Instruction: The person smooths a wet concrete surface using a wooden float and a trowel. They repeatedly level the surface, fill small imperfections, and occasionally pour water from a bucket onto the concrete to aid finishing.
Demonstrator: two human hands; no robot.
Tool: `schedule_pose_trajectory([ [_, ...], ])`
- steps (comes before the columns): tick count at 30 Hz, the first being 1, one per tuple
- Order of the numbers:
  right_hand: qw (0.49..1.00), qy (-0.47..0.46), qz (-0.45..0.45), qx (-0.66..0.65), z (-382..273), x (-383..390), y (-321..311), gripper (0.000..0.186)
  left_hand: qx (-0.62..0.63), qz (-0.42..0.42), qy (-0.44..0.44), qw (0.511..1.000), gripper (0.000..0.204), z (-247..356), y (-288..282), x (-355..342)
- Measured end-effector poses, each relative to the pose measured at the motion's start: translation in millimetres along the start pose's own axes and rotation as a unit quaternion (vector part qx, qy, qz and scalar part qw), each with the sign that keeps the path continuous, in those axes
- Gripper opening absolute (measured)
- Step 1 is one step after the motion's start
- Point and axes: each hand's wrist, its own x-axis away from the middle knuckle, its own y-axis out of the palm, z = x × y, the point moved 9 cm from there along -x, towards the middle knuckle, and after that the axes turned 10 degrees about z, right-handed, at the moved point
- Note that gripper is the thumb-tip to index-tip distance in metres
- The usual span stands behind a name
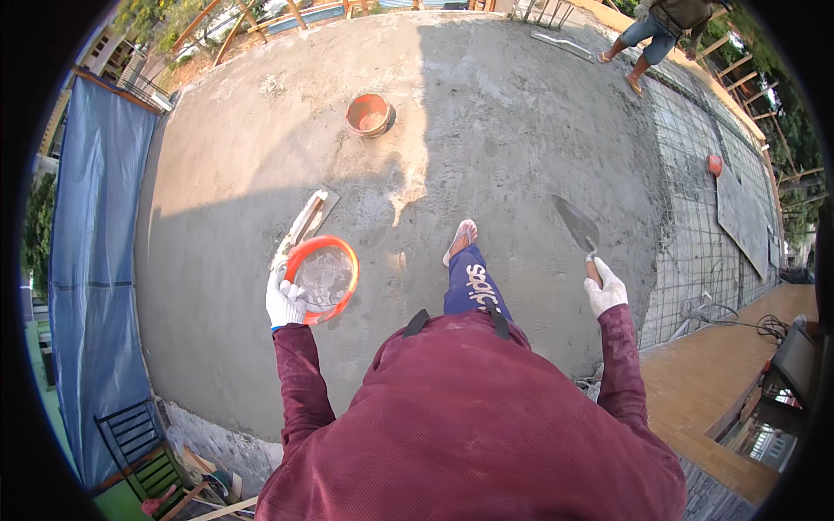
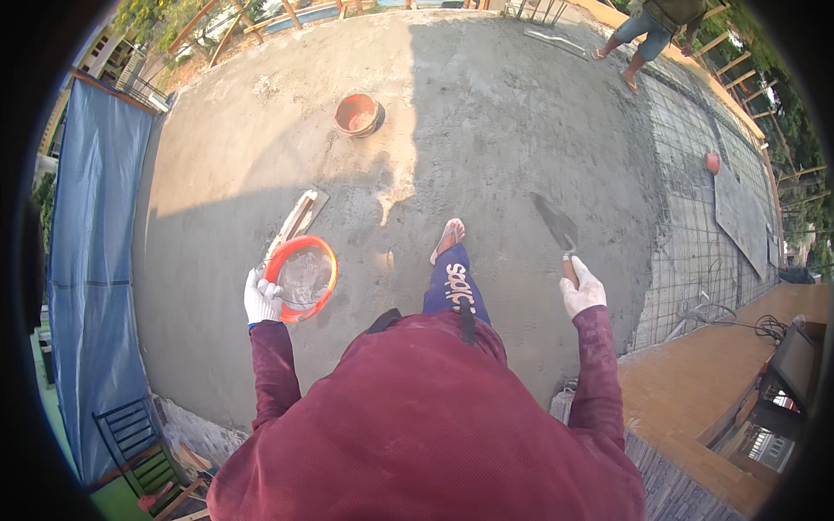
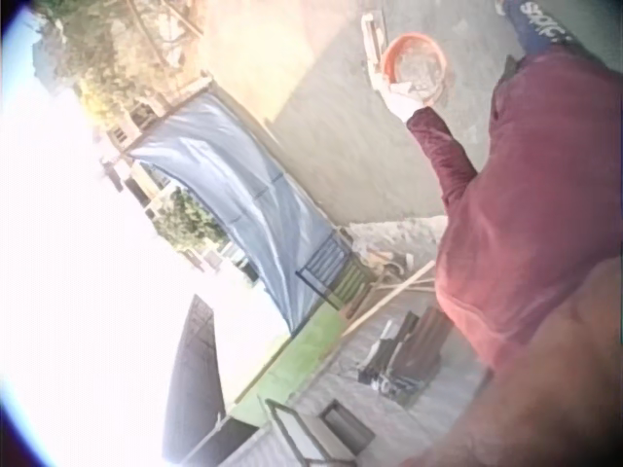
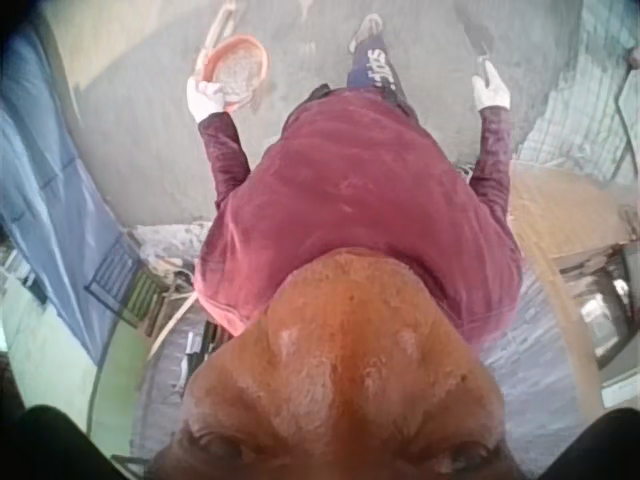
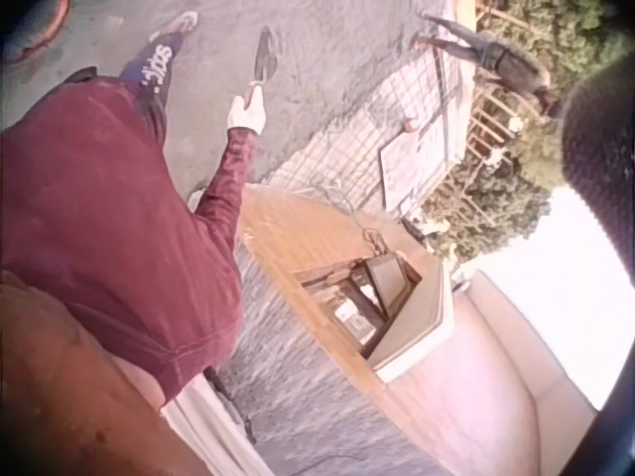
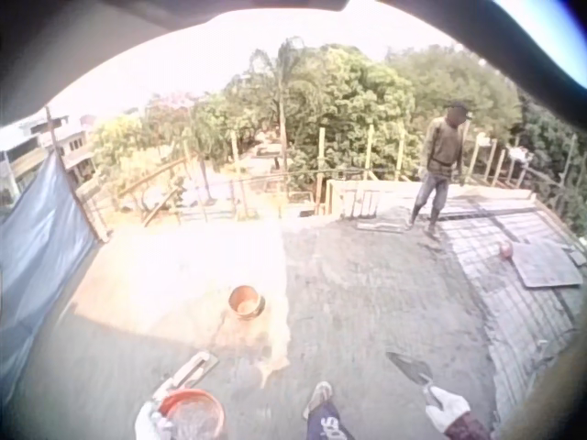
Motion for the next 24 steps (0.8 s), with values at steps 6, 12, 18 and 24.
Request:
schedule_pose_trajectory([
  [6,0.893,-0.387,-0.212,0.09,-275.9,-176.5,110.2,0.051,-0.087,-0.071,0.032,0.993,0.066,13.0,228.8,-24.7],
  [12,0.763,-0.613,-0.191,0.082,-405.0,-272.8,213.8,0.025,-0.139,-0.109,0.033,0.984,0.069,-28.4,443.7,-45.3],
  [18,0.789,-0.566,-0.165,0.174,-439.6,-435.0,298.9,0.02,-0.169,-0.179,-0.002,0.969,0.057,-60.9,628.1,-90.8],
  [24,0.842,-0.455,-0.176,0.23,-414.7,-589.1,333.4,0.018,-0.247,-0.313,0.001,0.917,0.025,-115.7,791.7,-108.0],
])
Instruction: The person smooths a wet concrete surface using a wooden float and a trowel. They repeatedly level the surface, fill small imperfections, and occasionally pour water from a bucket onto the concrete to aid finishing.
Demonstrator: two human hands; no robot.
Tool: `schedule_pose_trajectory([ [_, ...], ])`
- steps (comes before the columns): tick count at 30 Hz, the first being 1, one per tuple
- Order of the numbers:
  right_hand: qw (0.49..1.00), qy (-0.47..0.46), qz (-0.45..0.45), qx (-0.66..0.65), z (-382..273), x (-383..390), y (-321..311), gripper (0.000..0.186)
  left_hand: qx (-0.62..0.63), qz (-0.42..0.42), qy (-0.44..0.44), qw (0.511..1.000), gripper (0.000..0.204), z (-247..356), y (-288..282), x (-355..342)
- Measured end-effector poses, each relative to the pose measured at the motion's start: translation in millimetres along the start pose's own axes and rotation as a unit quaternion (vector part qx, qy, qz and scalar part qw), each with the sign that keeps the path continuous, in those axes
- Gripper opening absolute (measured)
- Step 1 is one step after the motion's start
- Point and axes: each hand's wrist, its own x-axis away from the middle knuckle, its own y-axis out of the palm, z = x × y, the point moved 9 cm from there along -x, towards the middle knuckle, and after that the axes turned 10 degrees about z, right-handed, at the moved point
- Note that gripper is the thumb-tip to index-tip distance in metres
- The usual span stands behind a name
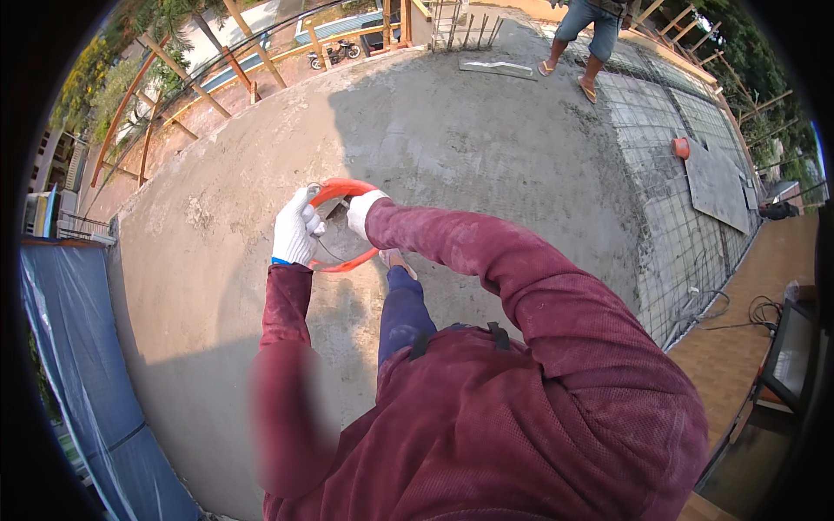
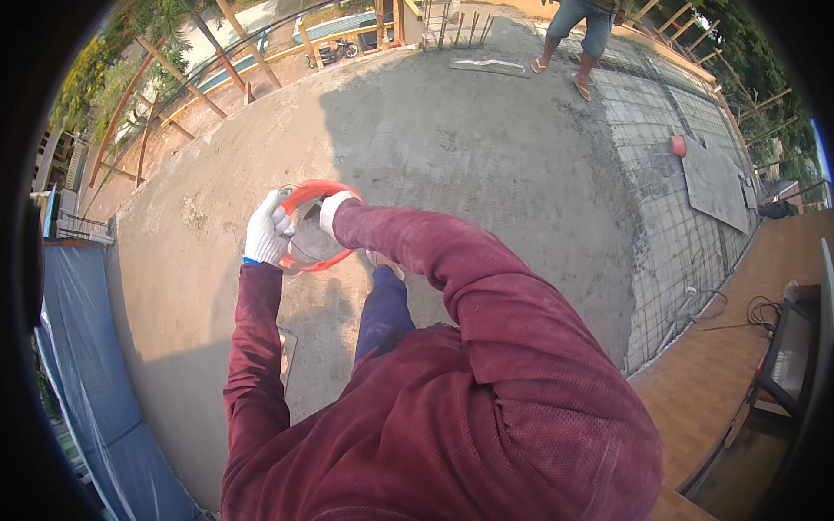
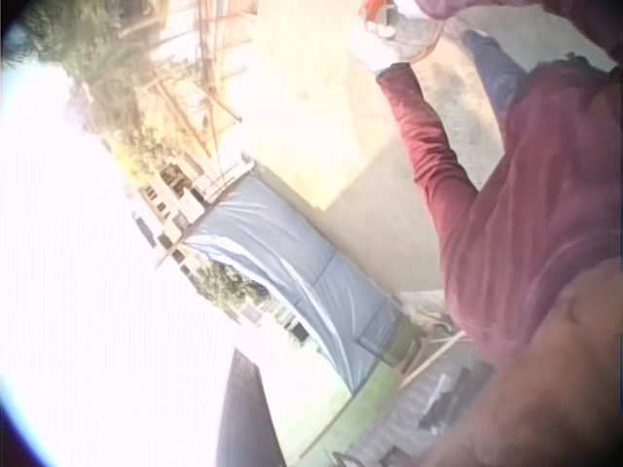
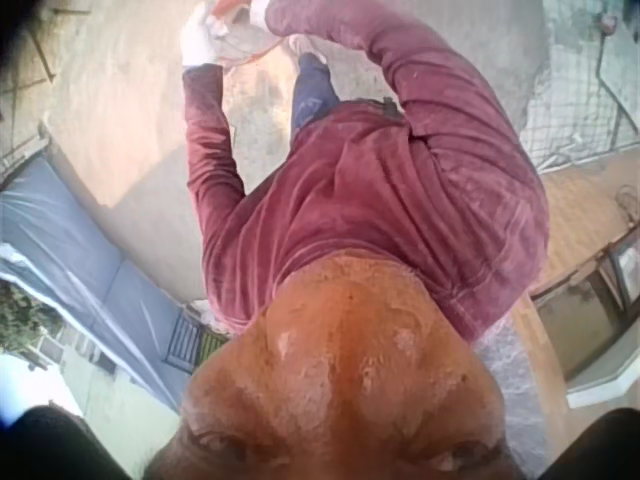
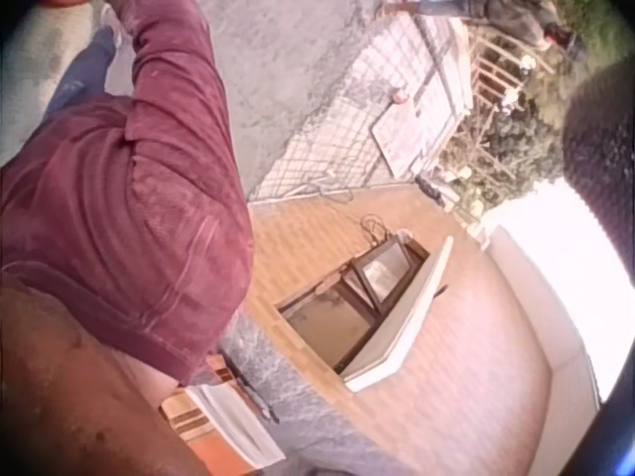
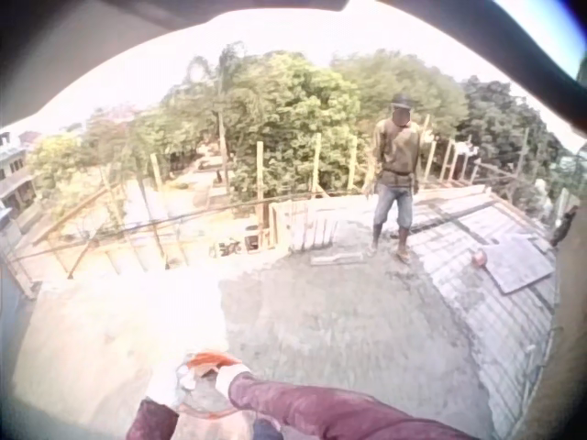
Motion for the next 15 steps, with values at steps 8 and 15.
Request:
schedule_pose_trajectory([
  [8,0.948,-0.01,-0.319,-0.006,162.5,-35.4,53.5,0.029,0.035,-0.061,-0.094,0.993,0.024,-20.5,123.7,-138.3],
  [15,0.72,0.419,-0.145,-0.534,287.5,-50.5,143.5,0.026,-0.008,-0.1,-0.176,0.979,0.019,-57.5,222.6,-227.3],
])
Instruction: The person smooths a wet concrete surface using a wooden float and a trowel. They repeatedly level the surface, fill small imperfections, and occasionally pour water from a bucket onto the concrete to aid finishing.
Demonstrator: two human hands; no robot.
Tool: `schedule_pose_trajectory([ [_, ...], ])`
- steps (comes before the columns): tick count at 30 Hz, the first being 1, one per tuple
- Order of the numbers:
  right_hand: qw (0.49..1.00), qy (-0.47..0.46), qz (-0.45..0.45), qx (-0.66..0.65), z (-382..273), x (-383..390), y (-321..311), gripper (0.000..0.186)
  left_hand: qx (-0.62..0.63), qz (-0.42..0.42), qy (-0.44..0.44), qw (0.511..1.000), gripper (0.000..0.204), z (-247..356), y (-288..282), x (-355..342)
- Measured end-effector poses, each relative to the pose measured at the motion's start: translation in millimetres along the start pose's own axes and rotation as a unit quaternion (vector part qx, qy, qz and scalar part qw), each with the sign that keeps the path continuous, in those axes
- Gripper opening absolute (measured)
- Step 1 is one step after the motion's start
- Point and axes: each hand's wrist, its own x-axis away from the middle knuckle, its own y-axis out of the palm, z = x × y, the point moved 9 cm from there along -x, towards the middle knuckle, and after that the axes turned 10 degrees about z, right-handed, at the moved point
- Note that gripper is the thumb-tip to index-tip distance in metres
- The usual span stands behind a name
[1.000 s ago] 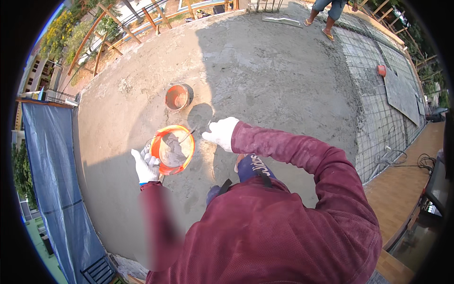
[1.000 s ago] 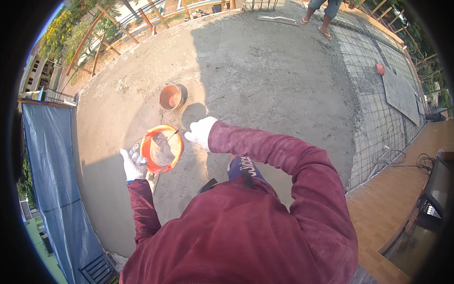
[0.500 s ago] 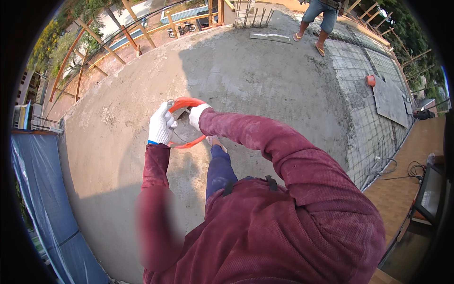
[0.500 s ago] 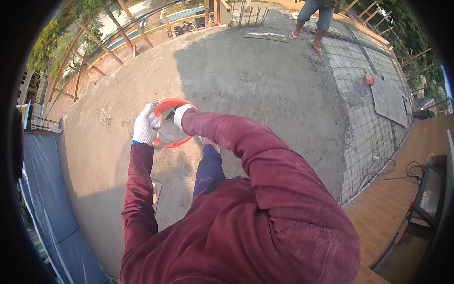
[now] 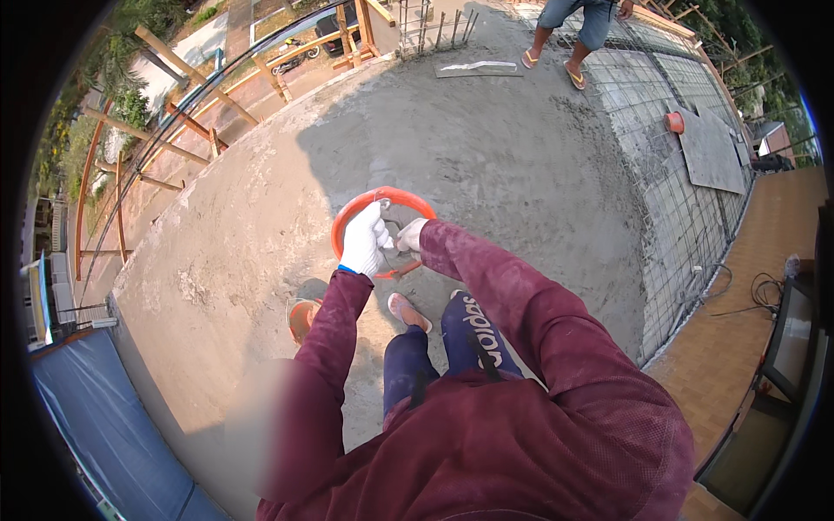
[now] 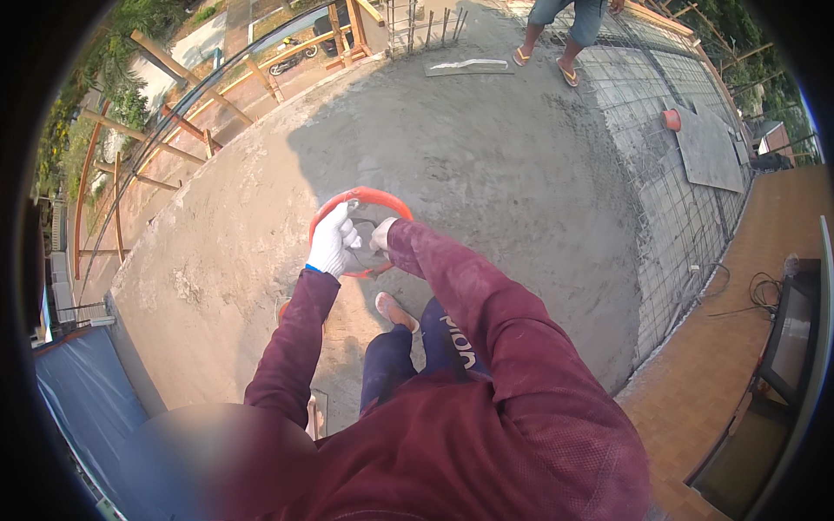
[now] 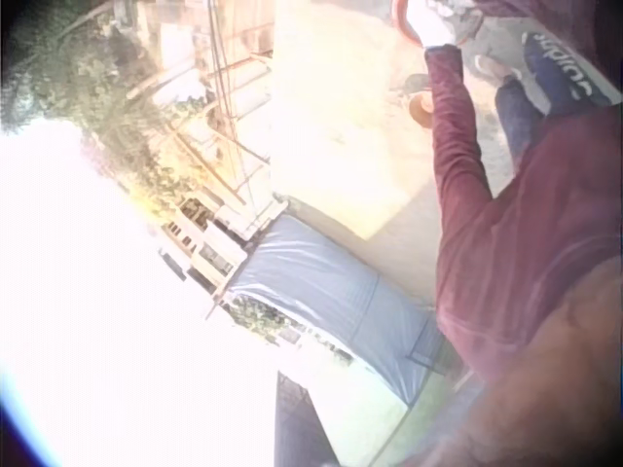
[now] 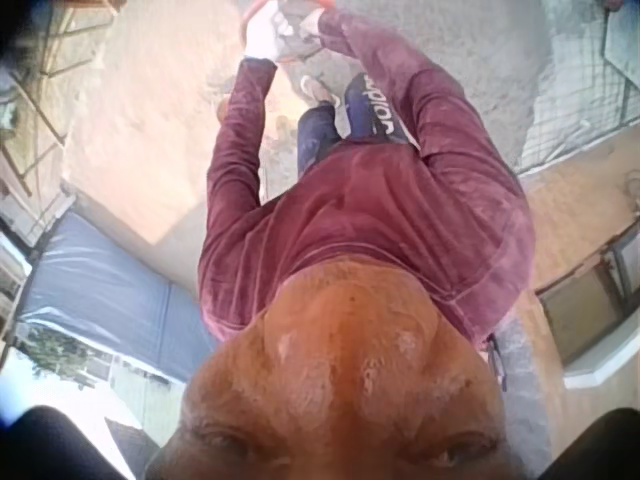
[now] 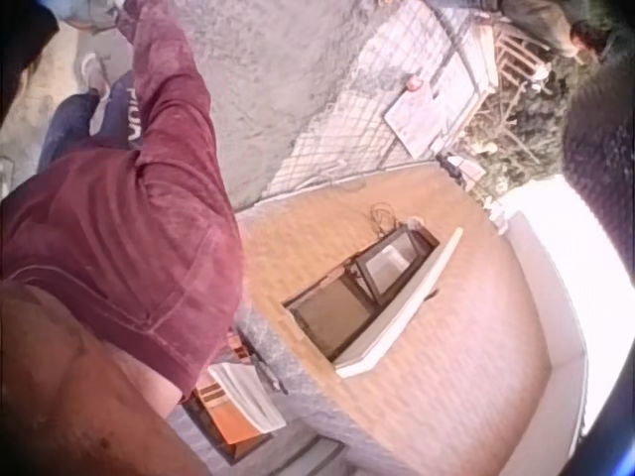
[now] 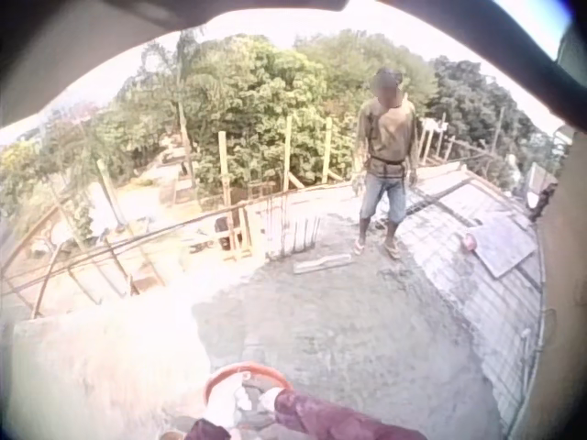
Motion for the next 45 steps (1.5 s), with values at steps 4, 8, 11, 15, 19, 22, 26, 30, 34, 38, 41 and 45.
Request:
schedule_pose_trajectory([
  [4,0.994,0.052,0.099,-0.019,-6.5,-26.2,-73.6,0.03,-0.024,-0.024,0.021,0.999,0.017,11.5,42.3,-58.8],
  [8,0.922,-0.099,0.188,0.324,-32.2,-46.6,-141.3,0.032,-0.002,-0.011,0.046,0.999,0.022,11.3,62.5,-132.7],
  [11,0.921,-0.076,0.211,0.318,9.3,-90.2,-184.7,0.038,-0.023,-0.018,0.022,0.999,0.021,-7.1,103.0,-180.8],
  [15,0.95,-0.024,0.255,0.177,62.9,-84.3,-239.9,0.039,-0.114,-0.018,0.008,0.993,0.015,-26.1,133.6,-245.2],
  [19,0.953,-0.008,0.301,-0.018,153.1,-65.5,-270.2,0.045,-0.194,-0.036,0.008,0.98,0.034,-46.7,149.0,-314.8],
  [22,0.901,0.204,0.176,-0.34,217.6,-81.9,-255.0,0.05,-0.236,-0.001,0.015,0.972,0.037,-59.5,180.5,-338.3],
  [26,0.731,0.155,0.262,-0.611,272.5,-193.6,-232.2,0.051,-0.294,-0.066,0.02,0.953,0.036,-77.3,213.8,-374.6],
  [30,0.664,0.161,0.234,-0.691,262.3,-275.4,-236.7,0.045,-0.364,-0.045,0.096,0.925,0.042,-66.4,222.4,-411.2],
  [34,0.682,0.174,0.239,-0.67,259.6,-314.1,-234.8,0.037,-0.423,-0.048,0.124,0.896,0.039,-77.1,213.9,-458.1],
  [38,0.642,0.164,0.224,-0.714,265.4,-355.8,-232.9,0.032,-0.604,-0.089,0.18,0.771,0.035,-98.5,244.7,-512.4],
  [41,0.589,0.168,0.206,-0.763,224.4,-372.4,-219.4,0.02,-0.689,-0.097,0.33,0.638,0.035,-106.9,248.2,-545.8],
  [45,0.496,0.165,0.256,-0.813,224.6,-375.8,-248.7,0.015,-0.683,-0.091,0.259,0.677,0.044,-124.1,292.3,-553.2],
])
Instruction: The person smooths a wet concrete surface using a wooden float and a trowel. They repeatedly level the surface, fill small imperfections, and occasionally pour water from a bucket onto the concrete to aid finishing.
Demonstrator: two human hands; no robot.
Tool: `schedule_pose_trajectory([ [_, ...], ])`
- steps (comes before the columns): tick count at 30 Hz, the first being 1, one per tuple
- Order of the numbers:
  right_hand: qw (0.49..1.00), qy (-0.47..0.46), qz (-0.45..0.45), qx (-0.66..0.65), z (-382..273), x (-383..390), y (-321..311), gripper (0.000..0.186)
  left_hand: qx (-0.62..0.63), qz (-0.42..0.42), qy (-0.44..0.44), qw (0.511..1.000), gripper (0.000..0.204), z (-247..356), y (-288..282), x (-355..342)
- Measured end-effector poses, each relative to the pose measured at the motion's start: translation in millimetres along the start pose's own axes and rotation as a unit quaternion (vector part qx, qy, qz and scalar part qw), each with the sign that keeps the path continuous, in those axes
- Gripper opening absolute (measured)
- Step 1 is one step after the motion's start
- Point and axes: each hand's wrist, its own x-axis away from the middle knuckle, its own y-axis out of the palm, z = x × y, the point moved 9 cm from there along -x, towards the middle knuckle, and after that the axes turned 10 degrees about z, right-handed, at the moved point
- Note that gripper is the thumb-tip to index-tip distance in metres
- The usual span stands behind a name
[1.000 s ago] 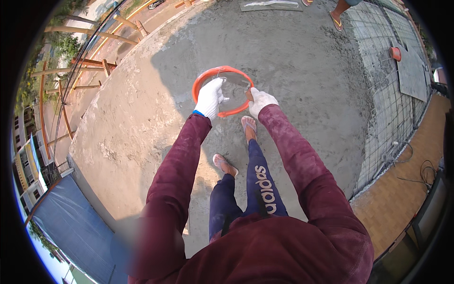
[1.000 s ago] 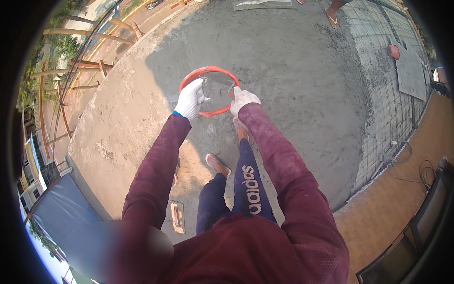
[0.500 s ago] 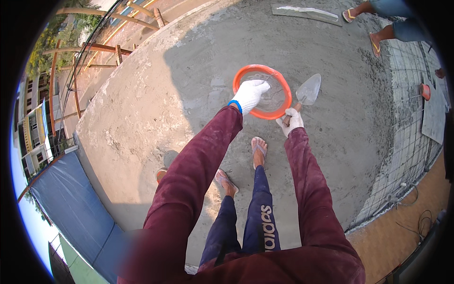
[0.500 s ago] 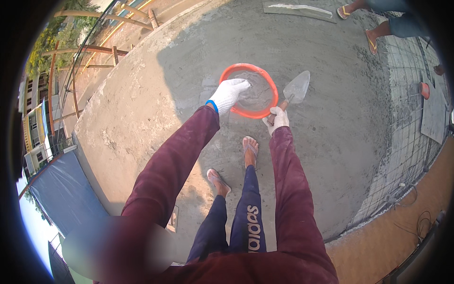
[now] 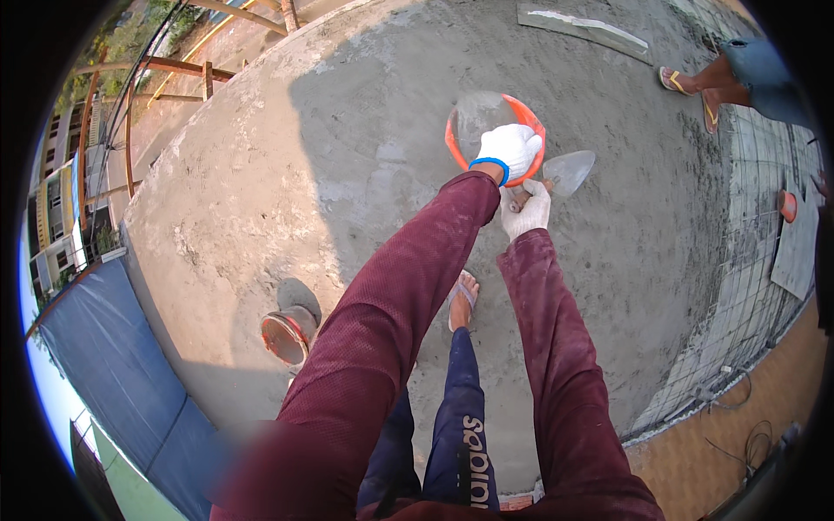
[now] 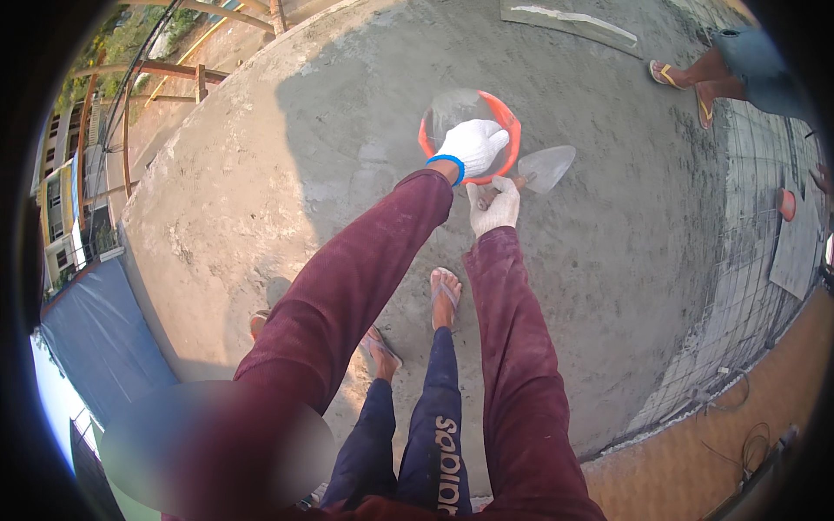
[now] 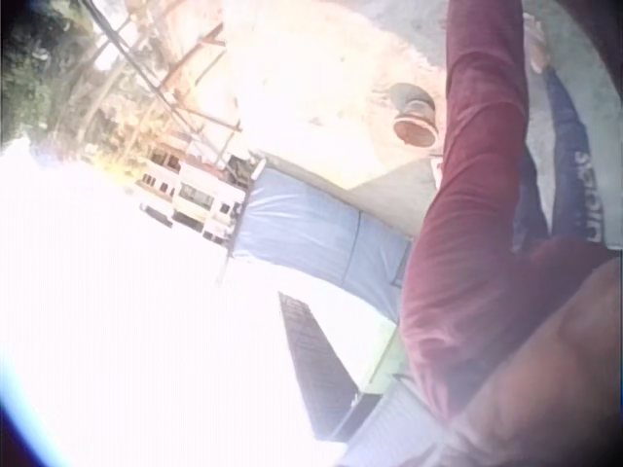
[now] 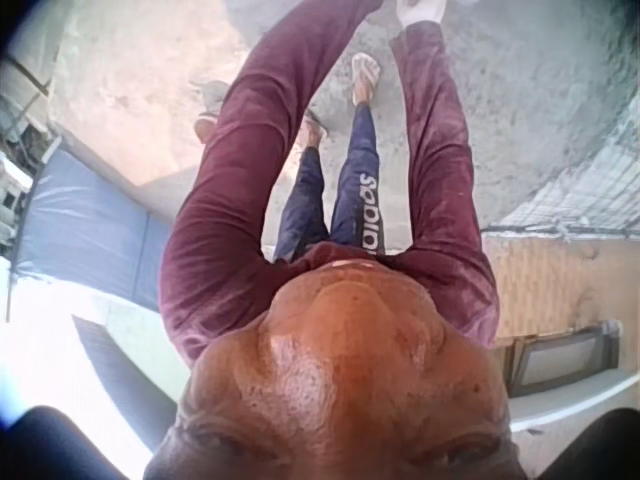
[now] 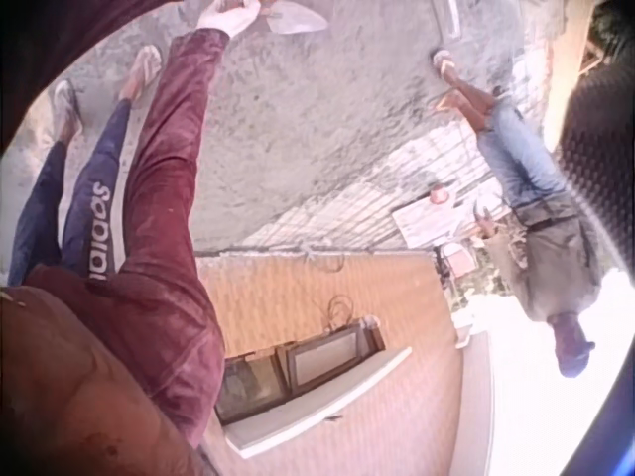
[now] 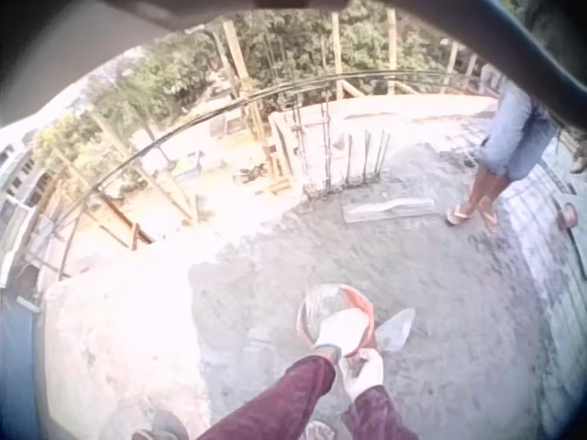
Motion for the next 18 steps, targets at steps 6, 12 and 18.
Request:
schedule_pose_trajectory([
  [6,0.997,-0.046,-0.016,-0.055,-44.2,-4.3,-2.7,0.015,0.064,-0.019,0.037,0.997,0.049,30.3,28.1,-12.8],
  [12,0.991,-0.133,0.012,0.002,-77.0,-5.6,-23.2,0.021,0.274,0.048,-0.047,0.959,0.044,4.9,40.4,-2.1],
  [18,0.987,-0.118,-0.041,0.105,-55.2,-12.5,-28.2,0.013,0.324,0.11,-0.127,0.931,0.042,-37.4,17.5,39.4],
])
